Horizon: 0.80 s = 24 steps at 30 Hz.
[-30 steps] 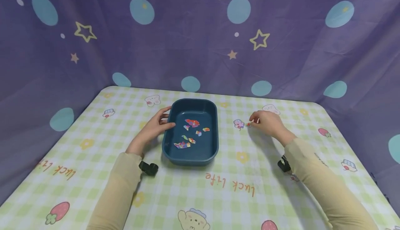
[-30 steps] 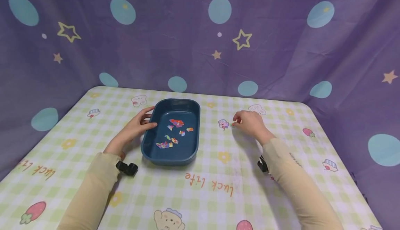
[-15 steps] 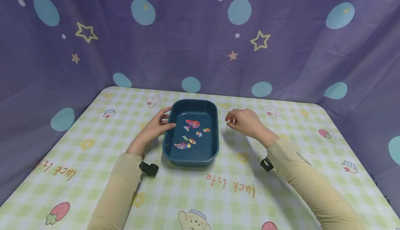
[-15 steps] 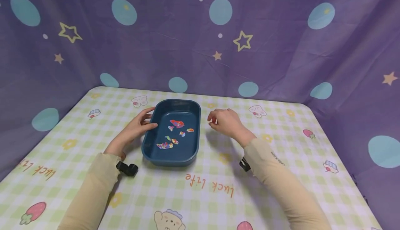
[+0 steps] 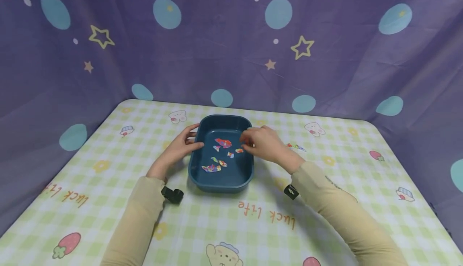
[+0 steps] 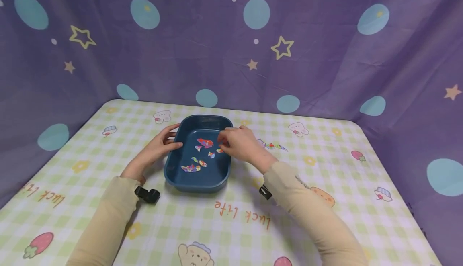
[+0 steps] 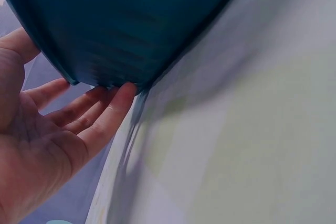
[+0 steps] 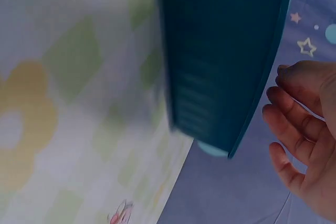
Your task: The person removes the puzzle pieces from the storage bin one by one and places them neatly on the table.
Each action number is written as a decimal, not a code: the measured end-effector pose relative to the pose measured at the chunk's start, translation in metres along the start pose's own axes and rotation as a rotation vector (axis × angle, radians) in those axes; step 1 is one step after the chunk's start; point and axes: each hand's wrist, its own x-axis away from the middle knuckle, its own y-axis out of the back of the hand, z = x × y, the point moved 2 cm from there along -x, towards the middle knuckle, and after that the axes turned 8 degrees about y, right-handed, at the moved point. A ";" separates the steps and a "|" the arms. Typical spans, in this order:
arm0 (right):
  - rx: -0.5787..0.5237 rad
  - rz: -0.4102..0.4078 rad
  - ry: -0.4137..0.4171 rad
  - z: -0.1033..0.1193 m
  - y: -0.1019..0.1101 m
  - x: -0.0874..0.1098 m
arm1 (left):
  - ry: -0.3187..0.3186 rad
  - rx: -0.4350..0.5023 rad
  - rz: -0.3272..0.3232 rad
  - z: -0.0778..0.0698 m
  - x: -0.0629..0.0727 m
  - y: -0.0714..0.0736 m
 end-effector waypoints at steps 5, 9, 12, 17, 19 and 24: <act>-0.004 0.029 0.042 0.013 -0.008 -0.010 | -0.001 0.000 0.003 0.000 0.000 0.000; -0.018 0.051 0.060 0.023 -0.015 -0.017 | -0.002 -0.001 -0.004 0.000 0.000 0.000; -0.026 0.084 0.072 0.031 -0.021 -0.023 | -0.010 -0.003 0.002 0.000 0.001 0.001; -0.048 0.166 0.081 0.042 -0.029 -0.029 | -0.001 0.010 0.014 -0.002 0.002 0.001; -0.048 0.194 0.079 0.045 -0.033 -0.031 | 0.004 0.014 0.012 -0.002 0.002 0.001; -0.030 0.259 0.081 0.049 -0.042 -0.035 | 0.010 0.006 0.014 -0.001 0.001 0.000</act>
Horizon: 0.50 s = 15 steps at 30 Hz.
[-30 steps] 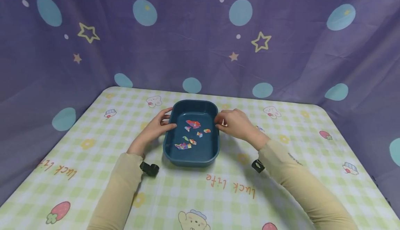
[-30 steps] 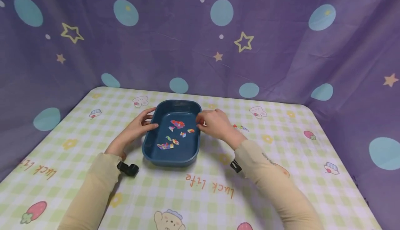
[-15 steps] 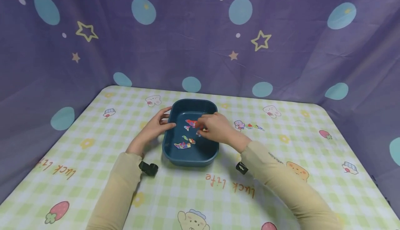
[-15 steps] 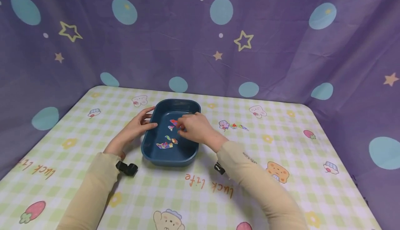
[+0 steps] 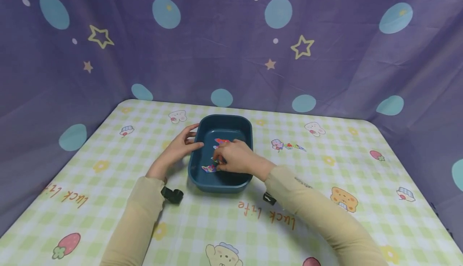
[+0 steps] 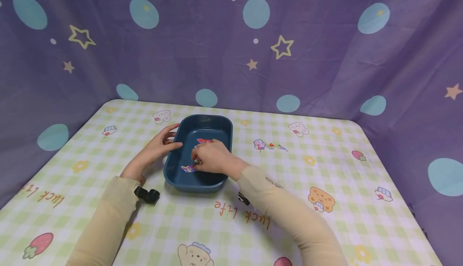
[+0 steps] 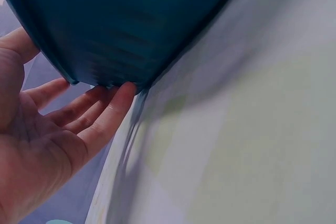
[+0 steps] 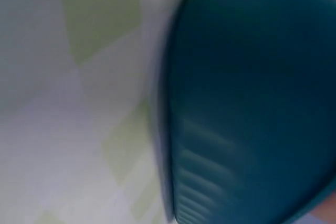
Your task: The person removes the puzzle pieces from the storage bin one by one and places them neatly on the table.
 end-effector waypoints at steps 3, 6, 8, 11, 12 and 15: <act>0.001 0.046 -0.001 0.001 -0.005 -0.004 | 0.006 0.000 0.004 0.001 0.000 0.000; 0.000 0.089 -0.009 0.002 -0.008 -0.008 | 0.006 0.001 0.005 0.002 -0.001 0.000; 0.003 0.106 -0.014 0.002 -0.010 -0.011 | 0.007 0.004 0.003 0.002 -0.001 0.000; 0.008 0.124 -0.014 0.003 -0.013 -0.013 | 0.004 0.006 0.000 0.002 -0.001 0.000; 0.008 0.126 -0.012 0.003 -0.014 -0.014 | 0.002 0.007 0.001 0.002 -0.001 0.000; -0.003 0.127 -0.011 0.002 -0.015 -0.015 | -0.001 0.005 0.002 0.001 -0.001 0.001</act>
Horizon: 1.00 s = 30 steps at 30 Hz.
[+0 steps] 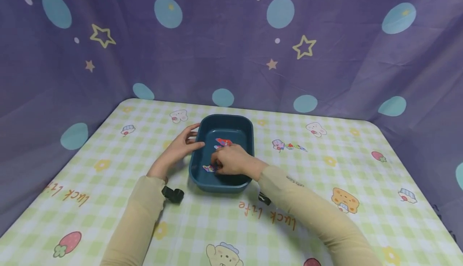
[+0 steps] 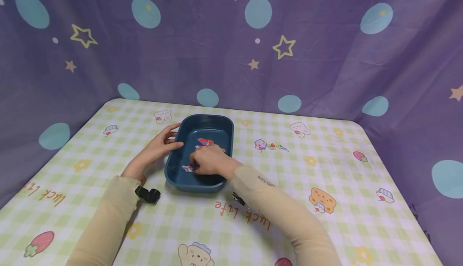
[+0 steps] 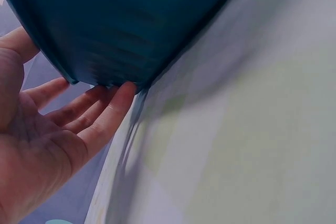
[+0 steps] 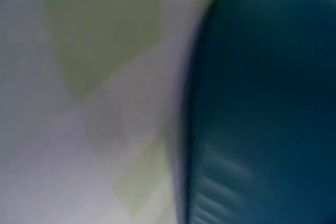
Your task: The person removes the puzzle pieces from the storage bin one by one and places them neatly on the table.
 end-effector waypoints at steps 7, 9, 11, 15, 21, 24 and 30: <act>-0.034 -0.002 -0.008 -0.002 -0.001 -0.001 | 0.003 0.005 0.000 0.000 0.001 0.001; -0.046 0.007 -0.012 -0.002 -0.002 -0.001 | 0.009 0.004 -0.001 0.000 0.001 0.001; -0.054 0.016 -0.020 -0.002 -0.002 -0.001 | 0.013 0.004 -0.001 0.001 0.000 0.001; -0.056 0.031 -0.032 -0.003 -0.002 -0.002 | 0.009 0.007 0.000 0.001 0.000 0.000; -0.060 0.065 -0.039 -0.004 -0.003 -0.002 | 0.001 0.025 0.009 -0.001 0.001 -0.001; -0.071 0.086 -0.046 -0.004 -0.003 -0.003 | -0.002 0.024 0.008 -0.001 0.001 -0.001; -0.078 0.088 -0.033 -0.002 0.002 0.001 | -0.014 0.012 0.000 0.000 0.000 0.000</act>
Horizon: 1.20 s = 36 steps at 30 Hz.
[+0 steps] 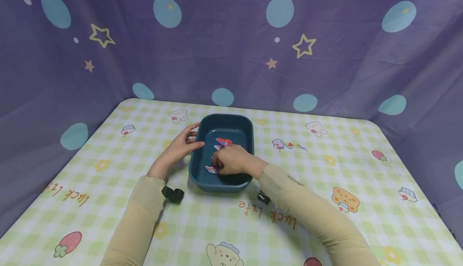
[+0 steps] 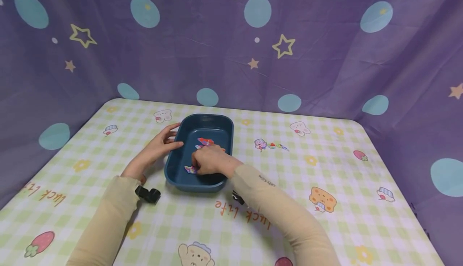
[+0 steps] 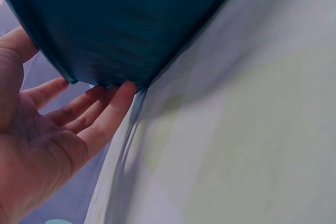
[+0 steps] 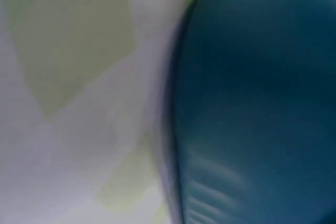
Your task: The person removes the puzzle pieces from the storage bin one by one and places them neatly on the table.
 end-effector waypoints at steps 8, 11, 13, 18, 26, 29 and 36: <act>0.015 -0.084 -0.005 -0.008 0.006 0.009 | 0.011 0.005 0.006 -0.003 0.001 0.000; 0.023 -0.136 0.000 -0.012 0.010 0.015 | 0.012 0.005 0.001 -0.002 0.000 0.000; 0.023 -0.166 0.005 -0.015 0.013 0.018 | 0.010 0.004 -0.001 -0.002 0.000 0.000; 0.023 -0.213 0.019 -0.019 0.021 0.027 | 0.016 -0.002 -0.006 -0.002 0.000 0.000; 0.041 -0.253 0.013 -0.032 0.031 0.039 | 0.016 -0.020 -0.014 -0.001 0.000 0.000; 0.064 -0.275 0.015 -0.037 0.036 0.045 | 0.013 -0.016 -0.020 -0.001 0.000 0.000; 0.057 -0.293 -0.016 -0.048 0.045 0.060 | 0.022 -0.013 -0.015 -0.002 0.000 -0.001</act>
